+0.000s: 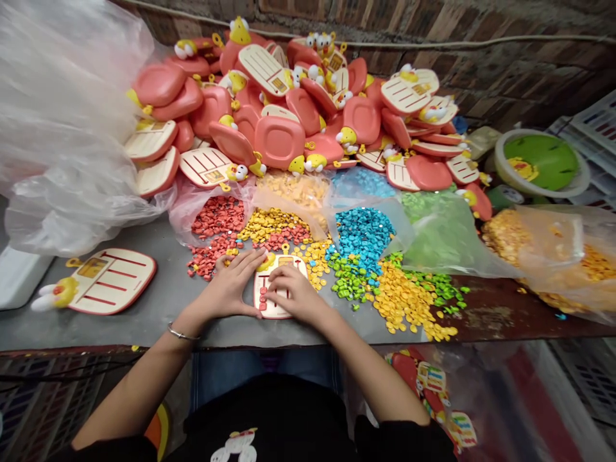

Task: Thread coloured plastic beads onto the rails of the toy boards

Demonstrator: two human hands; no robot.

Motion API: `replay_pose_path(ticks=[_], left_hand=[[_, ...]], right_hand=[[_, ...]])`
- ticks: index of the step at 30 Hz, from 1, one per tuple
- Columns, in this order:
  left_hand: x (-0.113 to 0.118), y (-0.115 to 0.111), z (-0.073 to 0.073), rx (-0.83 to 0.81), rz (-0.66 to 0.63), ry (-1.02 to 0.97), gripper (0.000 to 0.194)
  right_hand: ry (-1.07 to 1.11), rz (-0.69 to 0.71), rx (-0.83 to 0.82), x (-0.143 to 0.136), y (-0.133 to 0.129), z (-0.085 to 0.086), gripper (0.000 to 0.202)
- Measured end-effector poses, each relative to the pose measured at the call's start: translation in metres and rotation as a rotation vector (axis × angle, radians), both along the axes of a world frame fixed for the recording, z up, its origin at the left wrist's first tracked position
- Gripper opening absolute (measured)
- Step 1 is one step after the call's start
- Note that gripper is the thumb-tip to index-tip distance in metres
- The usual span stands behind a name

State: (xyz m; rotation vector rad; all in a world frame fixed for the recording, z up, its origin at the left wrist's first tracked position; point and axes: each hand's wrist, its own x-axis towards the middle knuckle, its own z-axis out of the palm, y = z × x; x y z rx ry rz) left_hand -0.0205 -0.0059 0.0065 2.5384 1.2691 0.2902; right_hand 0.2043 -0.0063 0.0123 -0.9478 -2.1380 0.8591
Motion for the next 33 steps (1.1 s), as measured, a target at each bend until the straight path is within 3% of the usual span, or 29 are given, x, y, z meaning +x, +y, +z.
replay_pose_path(ticks=[3,5,8,11,15,18,21,27,33], left_hand=[[0.000,0.001,0.001,-0.010,-0.008,-0.014,0.123],[0.000,0.001,0.002,-0.012,-0.014,-0.018,0.123],[0.001,0.000,0.003,-0.009,-0.018,-0.020,0.123],[0.001,0.000,0.004,-0.012,-0.017,-0.018,0.123],[0.000,0.000,0.003,-0.026,-0.015,-0.012,0.122],[0.000,0.000,0.002,-0.021,-0.020,-0.019,0.120],[0.000,0.001,0.000,-0.012,-0.025,-0.027,0.121],[0.001,0.000,0.001,-0.015,-0.017,-0.018,0.121],[0.001,0.000,0.001,-0.025,-0.007,-0.017,0.122]], right_hand=[[-0.045,-0.230,0.058,0.024,0.031,0.001,0.013],[-0.163,-0.312,0.140,0.031,0.057,-0.006,0.015],[-0.385,-0.264,0.237,0.028,0.088,-0.019,0.015],[-0.477,-0.236,0.277,0.023,0.099,-0.025,0.015],[-0.245,-0.299,0.166,0.033,0.088,-0.020,0.012],[-0.009,-0.298,-0.072,0.045,0.072,-0.014,0.009],[-0.025,-0.210,-0.239,0.047,0.059,-0.011,0.008],[-0.164,-0.296,0.089,0.031,0.042,-0.016,0.015],[-0.162,-0.275,0.149,0.033,0.011,-0.016,0.015]])
